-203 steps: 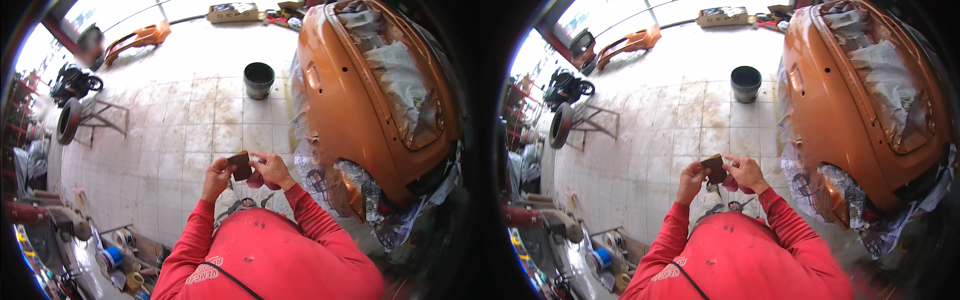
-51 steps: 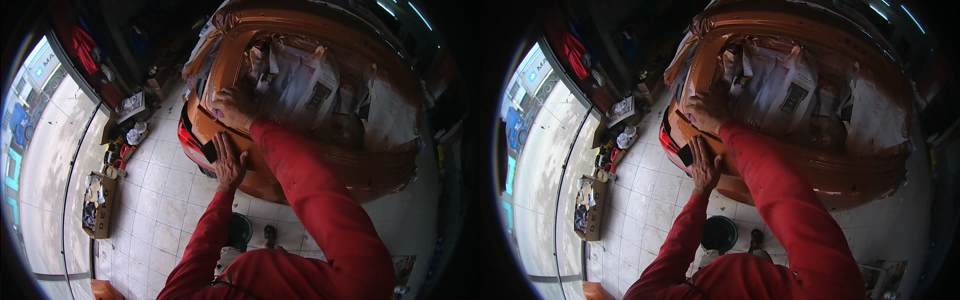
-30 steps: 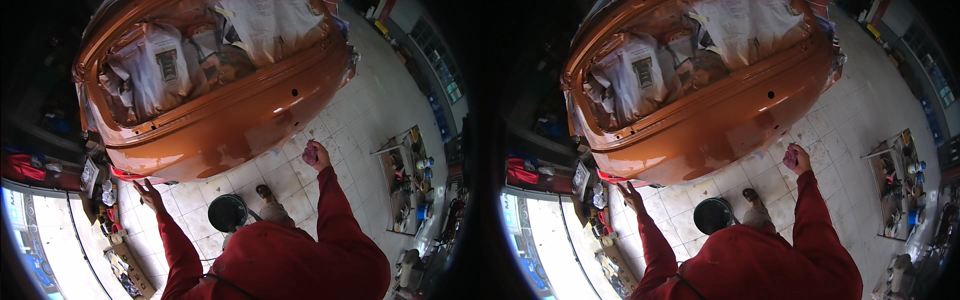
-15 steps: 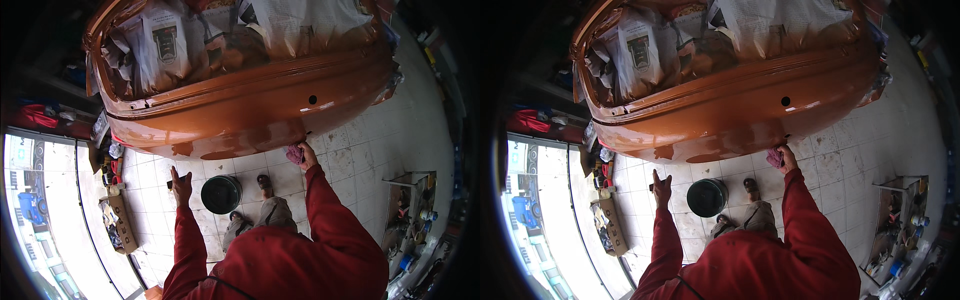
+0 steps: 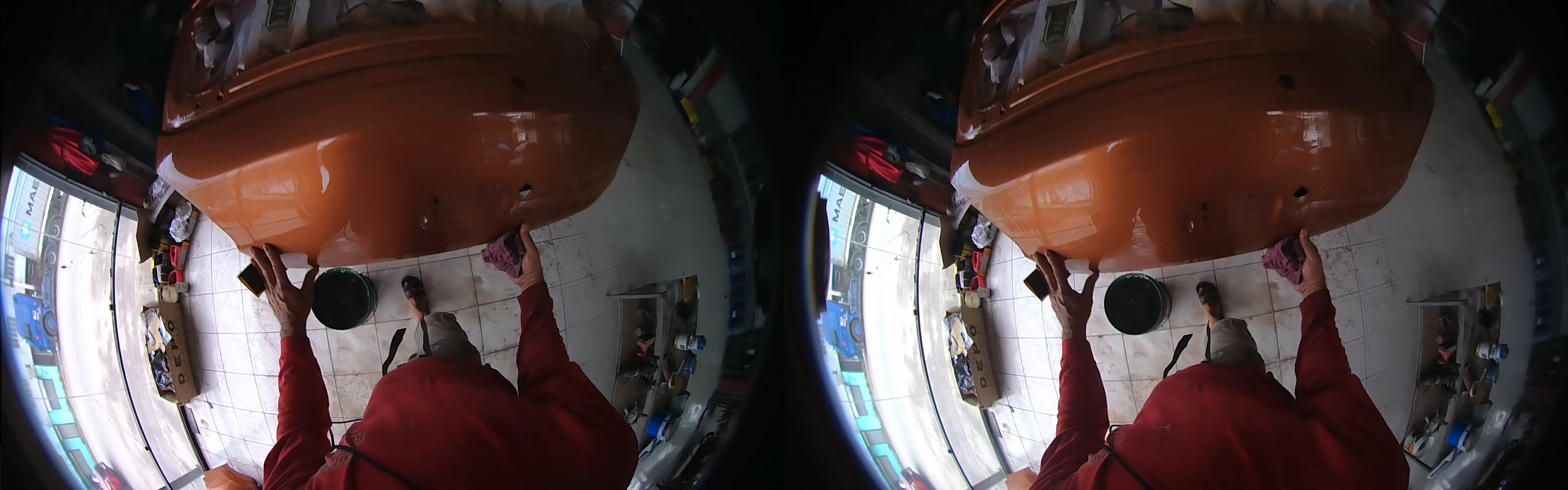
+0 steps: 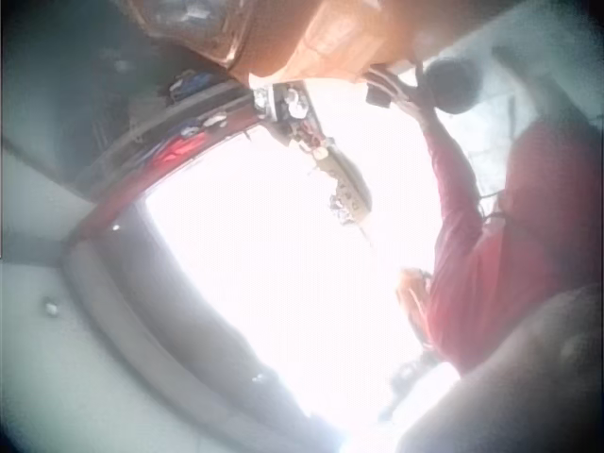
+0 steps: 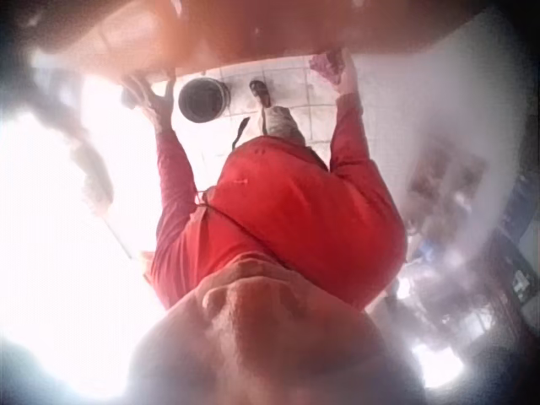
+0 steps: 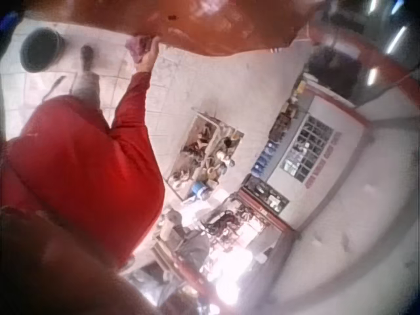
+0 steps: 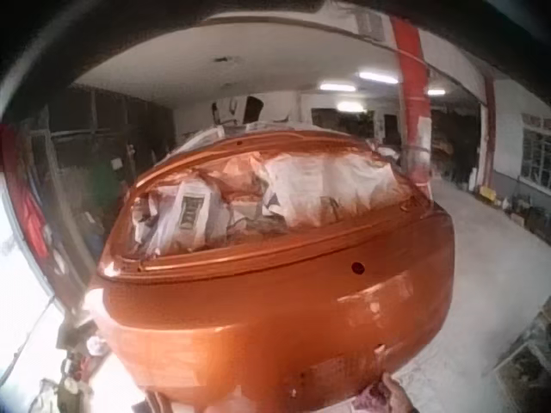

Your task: The person sands the surface of an orange car trunk lid with a sanding block and wipes it with a cloth. The person repeatedly dips the cloth into a bucket of water and wipes different areas of the trunk lid.

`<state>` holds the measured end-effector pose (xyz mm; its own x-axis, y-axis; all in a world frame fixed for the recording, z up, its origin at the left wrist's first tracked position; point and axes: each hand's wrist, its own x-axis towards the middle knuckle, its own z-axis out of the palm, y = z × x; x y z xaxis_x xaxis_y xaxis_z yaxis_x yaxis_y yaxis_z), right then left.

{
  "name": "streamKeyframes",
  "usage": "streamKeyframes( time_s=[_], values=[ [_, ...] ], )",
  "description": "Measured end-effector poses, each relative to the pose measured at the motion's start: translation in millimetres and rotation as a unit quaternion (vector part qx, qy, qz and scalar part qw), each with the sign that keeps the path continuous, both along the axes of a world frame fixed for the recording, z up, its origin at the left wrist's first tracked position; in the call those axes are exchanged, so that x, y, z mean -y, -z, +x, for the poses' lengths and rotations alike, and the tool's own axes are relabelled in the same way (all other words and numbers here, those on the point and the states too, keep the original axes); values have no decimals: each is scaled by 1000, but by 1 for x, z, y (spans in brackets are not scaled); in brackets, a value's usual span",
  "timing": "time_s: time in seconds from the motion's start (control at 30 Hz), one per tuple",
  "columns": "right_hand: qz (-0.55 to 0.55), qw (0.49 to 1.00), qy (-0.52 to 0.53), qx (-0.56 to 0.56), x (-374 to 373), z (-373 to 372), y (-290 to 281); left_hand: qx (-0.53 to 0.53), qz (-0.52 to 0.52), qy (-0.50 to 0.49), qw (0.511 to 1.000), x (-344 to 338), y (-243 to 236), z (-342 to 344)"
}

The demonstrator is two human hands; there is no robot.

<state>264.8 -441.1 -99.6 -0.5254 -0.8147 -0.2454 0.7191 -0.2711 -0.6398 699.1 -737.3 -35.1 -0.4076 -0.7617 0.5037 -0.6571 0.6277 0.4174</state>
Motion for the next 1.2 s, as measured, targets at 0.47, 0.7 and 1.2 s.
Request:
streamKeyframes(
  time_s=[0.47, 0.7, 1.2],
  values=[
    [-47, 911, 206, -355, -53, 58, -280, 2, -309, 38, 950, -10, -249, 85],
    [-23, 868, 158, -469, -47, 54, -324, -26, -332, 75, 940, -3, -347, 100],
    [273, 939, -113, -176, 4, 155, -43, 26, -19, 41, 999, -15, -253, 194]
  ],
)
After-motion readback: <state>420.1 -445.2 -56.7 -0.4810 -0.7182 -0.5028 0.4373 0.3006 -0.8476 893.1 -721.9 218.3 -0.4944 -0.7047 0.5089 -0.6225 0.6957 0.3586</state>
